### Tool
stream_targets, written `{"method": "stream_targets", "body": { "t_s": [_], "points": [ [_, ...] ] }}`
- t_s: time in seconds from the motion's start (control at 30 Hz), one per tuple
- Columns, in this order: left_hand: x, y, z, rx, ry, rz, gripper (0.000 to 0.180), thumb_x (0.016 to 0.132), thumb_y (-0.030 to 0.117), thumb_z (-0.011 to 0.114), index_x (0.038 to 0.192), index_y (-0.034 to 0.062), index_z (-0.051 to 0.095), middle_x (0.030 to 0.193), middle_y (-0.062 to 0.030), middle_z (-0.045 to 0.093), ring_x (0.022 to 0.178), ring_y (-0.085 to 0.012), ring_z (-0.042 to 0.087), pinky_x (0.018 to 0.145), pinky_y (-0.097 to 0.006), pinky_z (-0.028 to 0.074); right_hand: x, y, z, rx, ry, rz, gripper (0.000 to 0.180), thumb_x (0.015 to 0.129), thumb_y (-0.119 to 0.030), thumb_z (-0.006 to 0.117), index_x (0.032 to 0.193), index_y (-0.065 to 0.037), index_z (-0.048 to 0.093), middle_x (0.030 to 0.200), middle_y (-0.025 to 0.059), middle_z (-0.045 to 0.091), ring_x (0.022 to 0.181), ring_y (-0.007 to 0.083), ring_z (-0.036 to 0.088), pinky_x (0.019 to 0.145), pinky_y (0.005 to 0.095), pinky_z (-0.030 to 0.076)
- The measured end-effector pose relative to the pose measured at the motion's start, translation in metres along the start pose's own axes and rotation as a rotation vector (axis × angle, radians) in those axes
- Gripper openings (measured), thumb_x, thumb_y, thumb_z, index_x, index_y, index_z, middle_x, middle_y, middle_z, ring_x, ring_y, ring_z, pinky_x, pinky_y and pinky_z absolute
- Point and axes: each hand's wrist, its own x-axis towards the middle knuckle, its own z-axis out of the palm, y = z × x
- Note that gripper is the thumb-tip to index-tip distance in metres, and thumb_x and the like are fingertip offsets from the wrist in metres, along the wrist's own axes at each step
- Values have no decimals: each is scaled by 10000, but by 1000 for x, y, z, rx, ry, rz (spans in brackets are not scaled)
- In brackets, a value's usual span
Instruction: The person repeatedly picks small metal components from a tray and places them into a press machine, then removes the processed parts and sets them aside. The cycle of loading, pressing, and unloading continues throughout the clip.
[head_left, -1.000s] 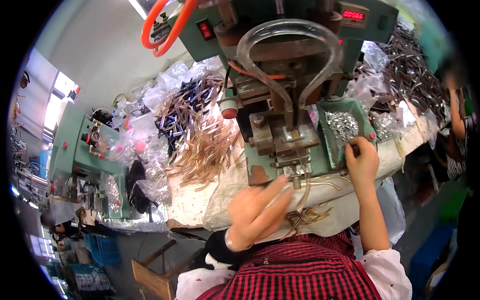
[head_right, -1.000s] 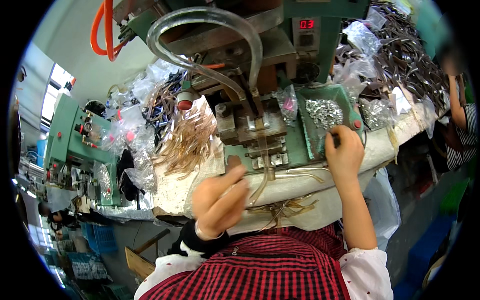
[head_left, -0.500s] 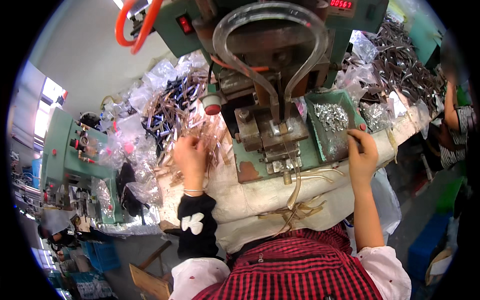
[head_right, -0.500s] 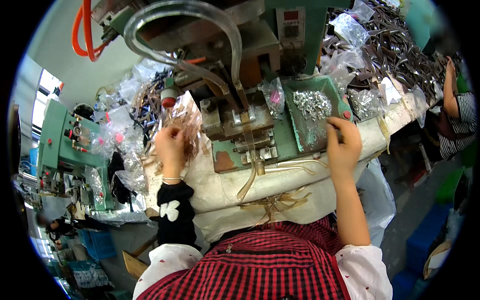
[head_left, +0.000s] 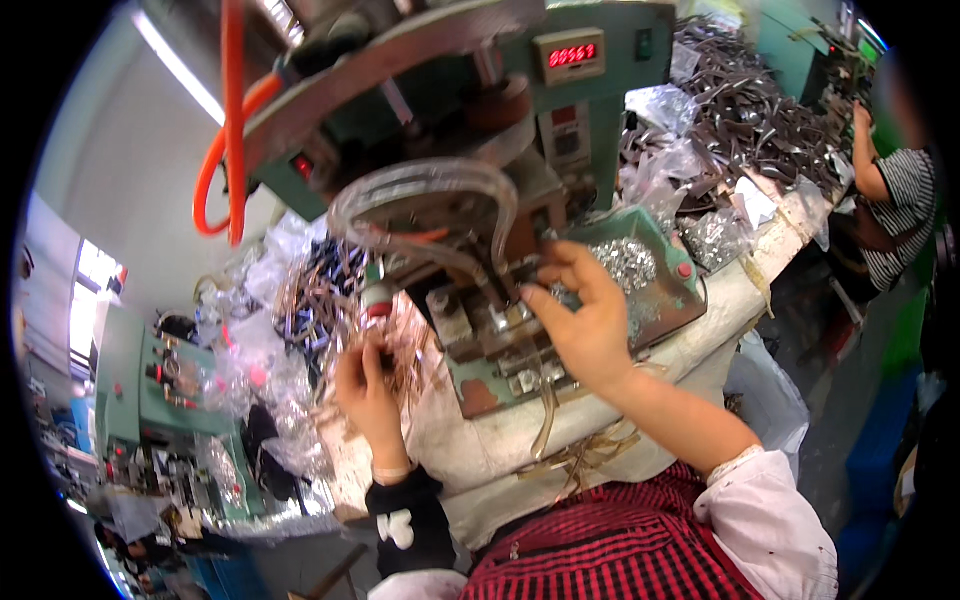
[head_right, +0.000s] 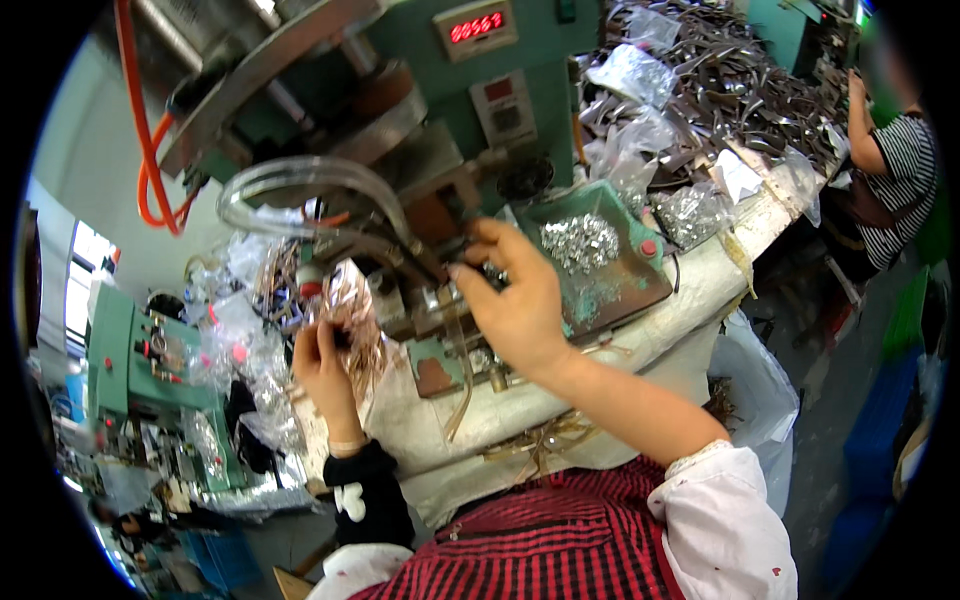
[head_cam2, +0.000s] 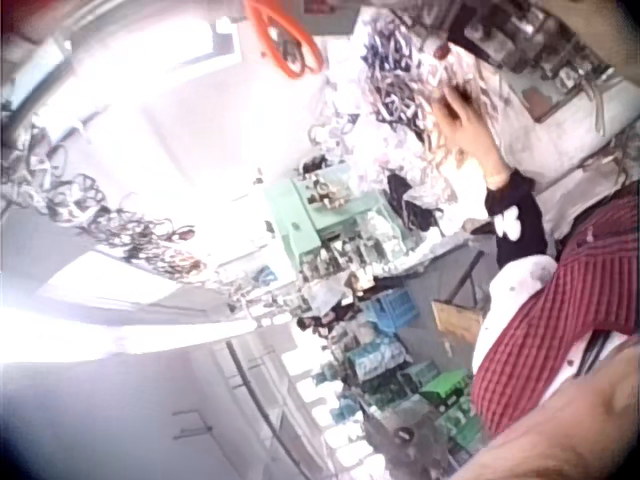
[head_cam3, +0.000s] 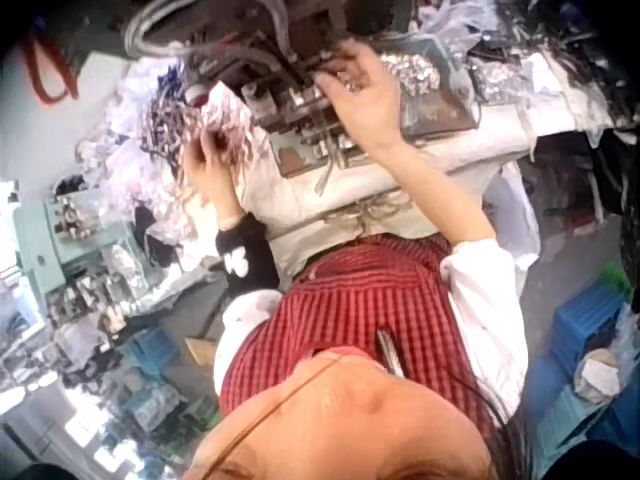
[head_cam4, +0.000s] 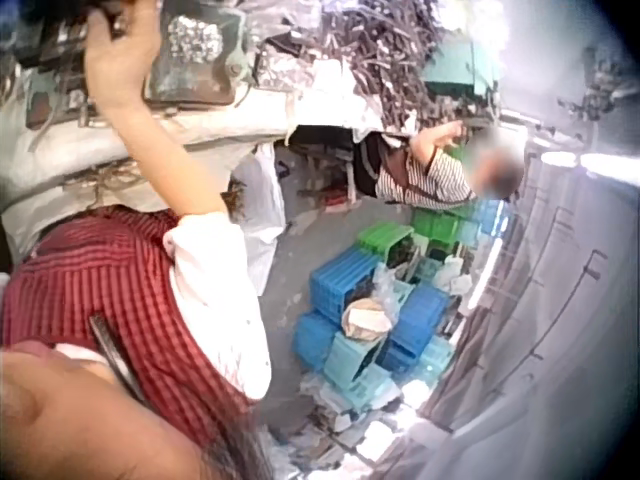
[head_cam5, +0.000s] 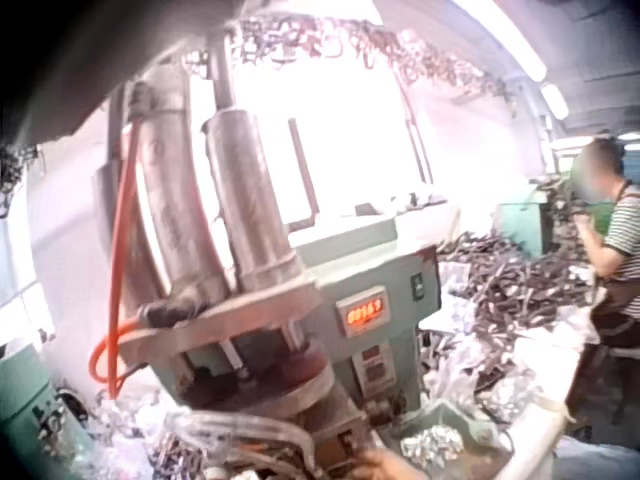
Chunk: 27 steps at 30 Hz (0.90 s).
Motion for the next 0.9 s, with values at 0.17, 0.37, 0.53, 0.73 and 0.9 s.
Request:
{"method": "stream_targets", "body": {
  "t_s": [0.17, 0.37, 0.53, 0.73, 0.9],
  "points": [
    [5, 116, 22, -315, 33, 436, 164, 1051, 114, 564, 999, -19, 645, 914, -105, 705, 729, -134, 629, 651, -251, 519, -2, -6, 1, 195, -5, 163, 412, 895, 32, 679, 1287, 43, 551, 995, 63, 693, 927, 112, 643, 849, 273, 519],
    [24, 123, 38, 0, -5, 473, 105, 1012, 16, 564, 946, -19, 638, 918, -95, 690, 832, -155, 602, 802, -296, 507, -19, -3, 14, -34, -42, -15, 499, 887, -41, 688, 1352, -6, 511, 1248, 131, 644, 1097, 214, 651, 945, 337, 510],
    [-35, 139, 66, -40, -129, 778, 172, 1001, 91, 660, 988, -80, 656, 910, -207, 718, 765, -321, 672, 727, -431, 547, -12, -26, 7, 172, -275, 237, 622, 923, -55, 685, 1482, -39, 411, 1265, 107, 627, 1179, 189, 617, 981, 334, 485],
    [-28, 137, 76, -182, 177, 534, 246, 1037, 166, 624, 983, -73, 649, 882, -166, 694, 732, -225, 637, 633, -328, 535, -13, -1, 10, 19, 6, 106, 355, 890, -74, 724, 1223, -15, 617, 1059, 102, 671, 956, 201, 638, 858, 323, 511],
    [-19, 114, 43, -228, 203, 230, 263, 1036, 205, 611, 1049, -54, 658, 935, -165, 699, 806, -232, 639, 731, -334, 545, -11, -1, 8, -32, -42, 13, 192, 835, -89, 768, 1005, -23, 710, 952, 109, 682, 892, 250, 652, 806, 342, 516]
  ]
}}
